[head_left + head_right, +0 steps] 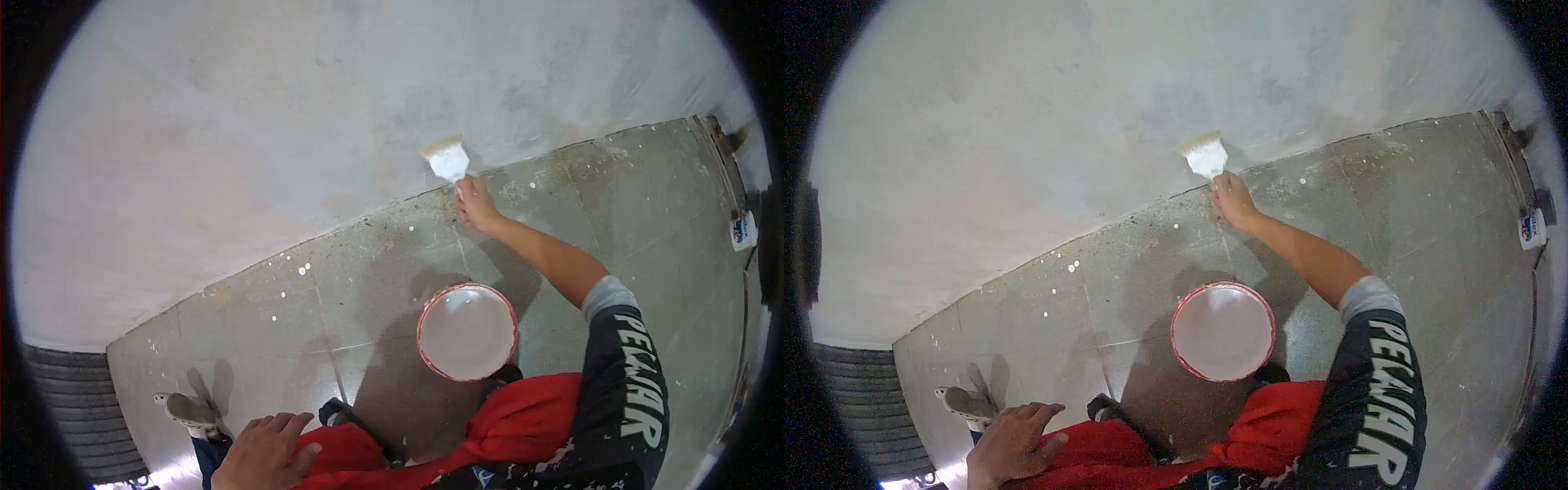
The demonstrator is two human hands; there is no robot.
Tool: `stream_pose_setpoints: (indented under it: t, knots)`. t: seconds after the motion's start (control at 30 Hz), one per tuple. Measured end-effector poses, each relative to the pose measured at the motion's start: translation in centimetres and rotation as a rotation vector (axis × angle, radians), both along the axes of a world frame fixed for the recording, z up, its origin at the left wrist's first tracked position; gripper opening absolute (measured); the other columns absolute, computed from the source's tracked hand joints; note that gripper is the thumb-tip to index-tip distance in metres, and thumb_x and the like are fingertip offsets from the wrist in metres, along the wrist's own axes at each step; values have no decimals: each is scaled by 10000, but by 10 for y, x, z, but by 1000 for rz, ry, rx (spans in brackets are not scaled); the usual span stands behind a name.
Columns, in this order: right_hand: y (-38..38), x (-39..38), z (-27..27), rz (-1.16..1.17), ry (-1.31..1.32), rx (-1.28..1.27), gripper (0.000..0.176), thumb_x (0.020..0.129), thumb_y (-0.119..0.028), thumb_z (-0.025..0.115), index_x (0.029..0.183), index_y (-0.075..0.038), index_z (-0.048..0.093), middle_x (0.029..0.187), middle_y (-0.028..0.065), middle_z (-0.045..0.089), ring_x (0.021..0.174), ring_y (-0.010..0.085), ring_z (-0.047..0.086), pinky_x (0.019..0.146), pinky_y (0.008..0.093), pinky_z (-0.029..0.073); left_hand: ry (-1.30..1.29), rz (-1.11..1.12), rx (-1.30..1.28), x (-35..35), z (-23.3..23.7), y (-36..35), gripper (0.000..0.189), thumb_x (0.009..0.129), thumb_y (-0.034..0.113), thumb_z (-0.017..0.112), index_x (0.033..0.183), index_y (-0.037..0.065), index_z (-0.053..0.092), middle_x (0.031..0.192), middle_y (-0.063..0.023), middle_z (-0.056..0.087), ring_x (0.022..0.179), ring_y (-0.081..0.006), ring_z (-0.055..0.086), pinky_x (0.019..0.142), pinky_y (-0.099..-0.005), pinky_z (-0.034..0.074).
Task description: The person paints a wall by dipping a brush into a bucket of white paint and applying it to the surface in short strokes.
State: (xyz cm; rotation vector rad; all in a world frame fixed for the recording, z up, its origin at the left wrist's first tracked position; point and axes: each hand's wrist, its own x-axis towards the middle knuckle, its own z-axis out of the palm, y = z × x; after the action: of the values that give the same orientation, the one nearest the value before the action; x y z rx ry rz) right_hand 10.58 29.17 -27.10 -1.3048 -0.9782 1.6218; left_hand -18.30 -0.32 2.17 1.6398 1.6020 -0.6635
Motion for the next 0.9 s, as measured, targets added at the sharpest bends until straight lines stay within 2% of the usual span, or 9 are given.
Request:
stream_pose_setpoints:
  t: [0.07, 0.2, 0.27, 0.43, 0.53, 0.6, 0.7, 0.77, 0.9]
  knots:
    - [4, 2, -34, 32, -146, -98, 274, 908, -389, 414, 909, -121, 473, 606, -6, 412, 435, 101, 352, 365, 263, 284, 14, -15, -2, 1, -1, -4, 507, 922, 389, 511, 1289, 42, 476, 1216, -216, 560, 1144, -393, 523, 1007, -454, 393]
    - [19, 28, -64, 207, -196, -310, 300, 905, -401, 417, 919, -108, 481, 634, -1, 434, 467, 105, 386, 383, 266, 312, 41, 19, 22, 6, 7, -13, 510, 923, 391, 510, 1288, 37, 475, 1202, -221, 566, 1135, -389, 531, 1001, -453, 399]
    - [15, 37, -53, 125, -190, -316, 298, 897, -397, 444, 909, -103, 488, 650, 0, 443, 484, 98, 400, 383, 263, 312, 23, 8, 33, -1, 7, -19, 509, 921, 388, 513, 1286, 36, 476, 1193, -223, 570, 1124, -390, 536, 992, -454, 405]
    - [-13, 59, -13, 217, -203, -290, 276, 888, -390, 485, 886, -114, 482, 643, -4, 439, 472, 86, 392, 386, 260, 315, 2, -26, 41, -7, 4, -25, 493, 914, 371, 523, 1271, 33, 486, 1155, -224, 585, 1088, -387, 552, 970, -448, 417]
    - [-41, 68, 15, 291, -198, -242, 268, 889, -363, 497, 855, -98, 479, 633, 0, 440, 453, 98, 391, 387, 267, 315, -53, -194, 143, -15, -7, -21, 477, 912, 353, 524, 1258, 25, 490, 1129, -213, 591, 1062, -381, 559, 949, -444, 420]
    - [-53, 78, 30, 351, -221, -205, 270, 893, -340, 496, 827, -79, 479, 627, 5, 443, 446, 112, 399, 385, 277, 312, -241, -255, 159, -13, -11, -7, 469, 917, 348, 517, 1250, 20, 491, 1098, -201, 596, 1037, -368, 565, 929, -442, 422]
    - [-80, 88, 41, 379, -357, -118, 278, 913, -339, 473, 933, -63, 505, 673, 37, 524, 510, 138, 511, 442, 281, 391, -216, -390, 154, -21, -22, 6, 464, 922, 346, 508, 1252, 21, 488, 1102, -194, 591, 1019, -359, 568, 912, -443, 425]
    - [-104, 89, 56, 350, -320, -136, 359, 933, -353, 439, 1101, -38, 480, 790, 101, 626, 664, 174, 612, 543, 313, 468, -201, -421, 143, -26, -31, 16, 464, 923, 347, 507, 1251, 19, 490, 1104, -193, 590, 1017, -357, 569, 910, -441, 426]
    - [-137, 88, 42, 287, -242, -280, 432, 946, -356, 404, 1218, -21, 415, 935, 150, 664, 800, 196, 637, 641, 345, 498, -262, -500, 168, -36, -41, 30, 461, 923, 346, 510, 1239, 10, 495, 1104, -190, 586, 1017, -349, 571, 901, -435, 431]
